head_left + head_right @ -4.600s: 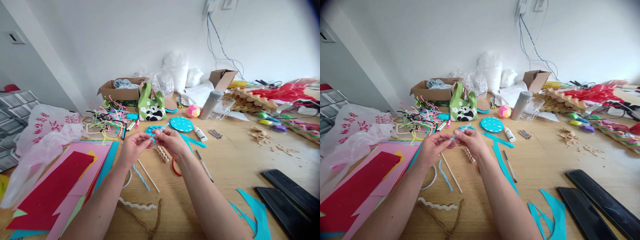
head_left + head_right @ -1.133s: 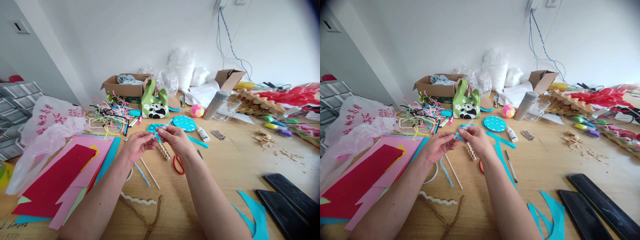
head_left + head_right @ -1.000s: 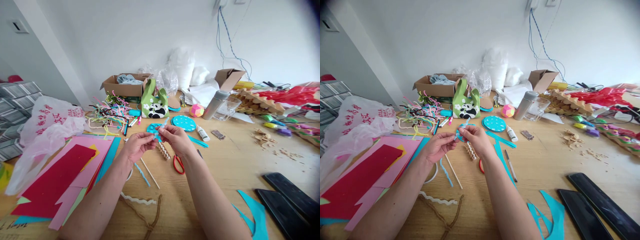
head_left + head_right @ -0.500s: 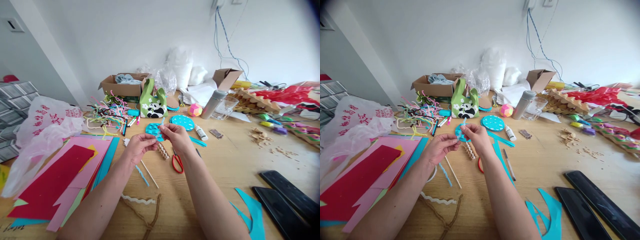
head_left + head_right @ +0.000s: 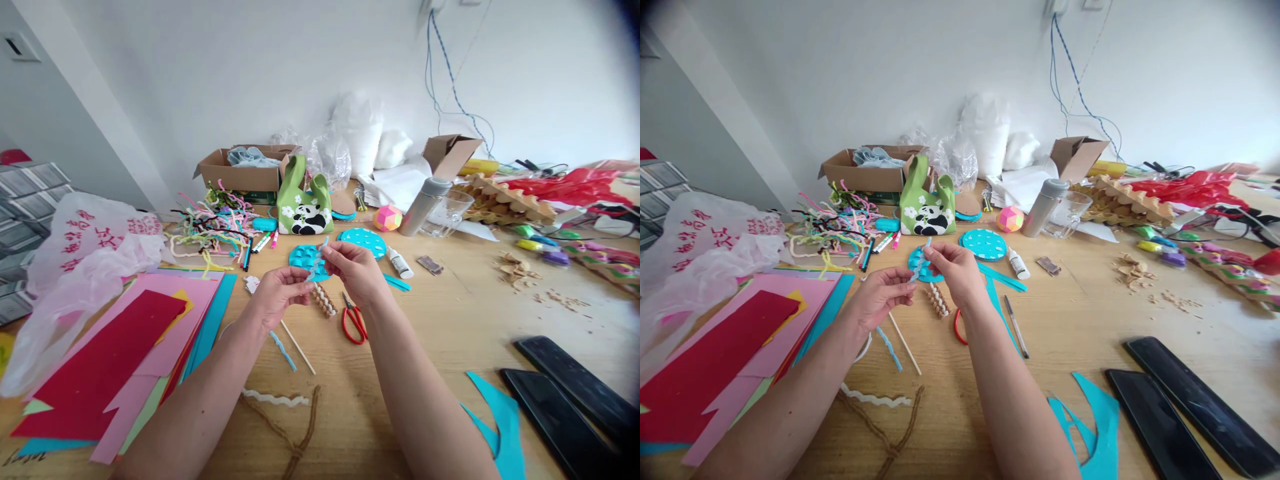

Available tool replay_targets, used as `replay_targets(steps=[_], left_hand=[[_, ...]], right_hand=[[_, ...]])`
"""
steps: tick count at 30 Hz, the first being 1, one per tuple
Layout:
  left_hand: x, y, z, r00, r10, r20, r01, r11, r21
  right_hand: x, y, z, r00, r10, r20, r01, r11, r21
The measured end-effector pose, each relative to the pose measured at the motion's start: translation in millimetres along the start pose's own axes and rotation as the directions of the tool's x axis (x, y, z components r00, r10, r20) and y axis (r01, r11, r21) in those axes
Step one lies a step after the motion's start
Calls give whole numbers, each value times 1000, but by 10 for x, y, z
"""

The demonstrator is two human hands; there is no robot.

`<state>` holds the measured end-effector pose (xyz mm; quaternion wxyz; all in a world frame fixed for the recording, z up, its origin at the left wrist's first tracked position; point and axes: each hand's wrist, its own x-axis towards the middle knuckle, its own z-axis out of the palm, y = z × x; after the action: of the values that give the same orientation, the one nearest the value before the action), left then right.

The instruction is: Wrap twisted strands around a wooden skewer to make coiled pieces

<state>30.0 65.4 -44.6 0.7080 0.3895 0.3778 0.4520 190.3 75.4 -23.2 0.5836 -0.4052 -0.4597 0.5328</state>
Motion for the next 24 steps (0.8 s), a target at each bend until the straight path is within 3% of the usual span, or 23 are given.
replay_targets(steps=[7, 18, 20, 24], left_hand=[[-9, -9, 12, 999, -18, 45, 17, 1000, 17], [-13, 19, -36, 950, -155, 270, 153, 988, 30], [-7, 38, -29, 958, -101, 268, 111, 994, -20], [15, 56, -23, 984, 91, 150, -73, 990, -118]], right_hand=[[-2, -8, 2, 999, 10, -39, -7, 997, 73], [-7, -54, -42, 994, 77, 75, -90, 978, 186], [-9, -49, -38, 992, 83, 97, -99, 978, 181], [-19, -7, 9, 980, 92, 179, -121, 981, 153]])
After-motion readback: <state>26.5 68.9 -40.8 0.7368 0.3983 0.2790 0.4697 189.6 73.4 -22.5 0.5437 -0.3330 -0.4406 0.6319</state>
